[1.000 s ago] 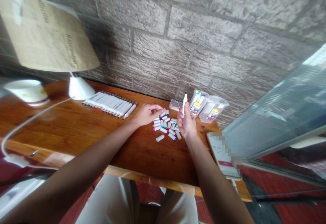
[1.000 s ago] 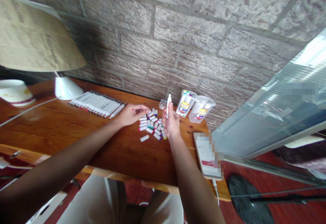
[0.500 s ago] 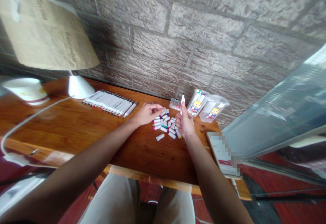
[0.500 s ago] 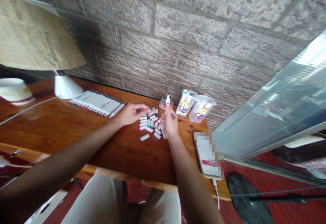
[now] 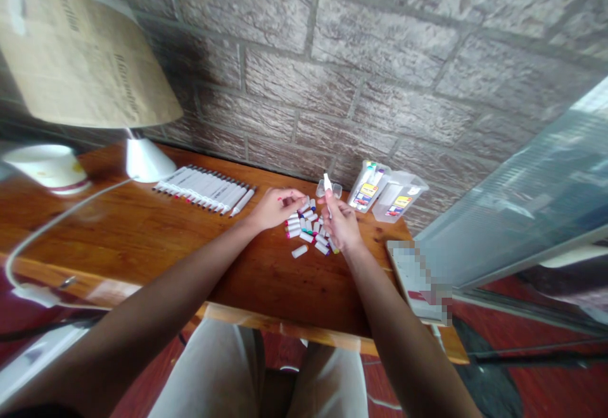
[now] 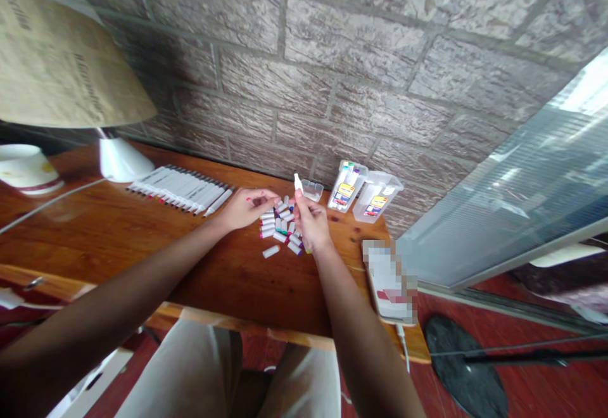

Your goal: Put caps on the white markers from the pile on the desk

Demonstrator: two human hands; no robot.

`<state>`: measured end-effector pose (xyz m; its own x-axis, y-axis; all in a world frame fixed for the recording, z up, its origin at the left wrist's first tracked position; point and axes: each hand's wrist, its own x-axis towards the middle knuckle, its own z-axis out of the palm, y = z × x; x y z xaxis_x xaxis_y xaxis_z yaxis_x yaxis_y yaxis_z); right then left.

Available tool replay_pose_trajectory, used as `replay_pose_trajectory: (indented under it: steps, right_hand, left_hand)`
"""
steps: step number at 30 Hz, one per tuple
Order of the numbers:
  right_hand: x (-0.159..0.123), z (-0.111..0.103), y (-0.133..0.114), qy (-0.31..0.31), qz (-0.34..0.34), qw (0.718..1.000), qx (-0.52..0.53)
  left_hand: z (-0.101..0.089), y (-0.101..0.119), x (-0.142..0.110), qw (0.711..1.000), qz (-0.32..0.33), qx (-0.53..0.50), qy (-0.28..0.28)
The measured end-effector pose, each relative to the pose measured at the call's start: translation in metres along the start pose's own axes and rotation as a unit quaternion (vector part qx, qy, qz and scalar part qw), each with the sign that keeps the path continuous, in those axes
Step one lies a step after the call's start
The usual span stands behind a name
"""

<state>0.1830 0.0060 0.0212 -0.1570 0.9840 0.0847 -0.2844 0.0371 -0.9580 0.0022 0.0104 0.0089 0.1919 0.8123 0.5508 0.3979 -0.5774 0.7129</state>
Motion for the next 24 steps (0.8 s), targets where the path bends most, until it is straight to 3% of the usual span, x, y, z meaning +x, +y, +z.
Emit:
replay_pose_trajectory:
  steps: [7, 15, 20, 24]
  right_hand:
    - [0.0033, -0.0019, 0.005, 0.034, -0.04, 0.999, 0.015]
    - [0.0003, -0.0026, -0.0033, 0.013, -0.052, 0.998, 0.029]
    - [0.0028, -0.0052, -0.0025, 0.034, -0.086, 0.995, 0.034]
    - [0.0045, -0.0065, -0.0021, 0.055, -0.068, 0.996, 0.03]
  left_hand:
    - [-0.0012, 0.0, -0.0004, 1.0, -0.002, -0.004, 0.009]
    - [0.0, -0.0007, -0.0004, 1.0, 0.001, 0.014, -0.008]
    - [-0.0007, -0.0008, -0.0005, 1.0, 0.001, 0.02, -0.006]
    - [-0.0009, -0.0016, -0.0007, 1.0, 0.003, 0.027, -0.011]
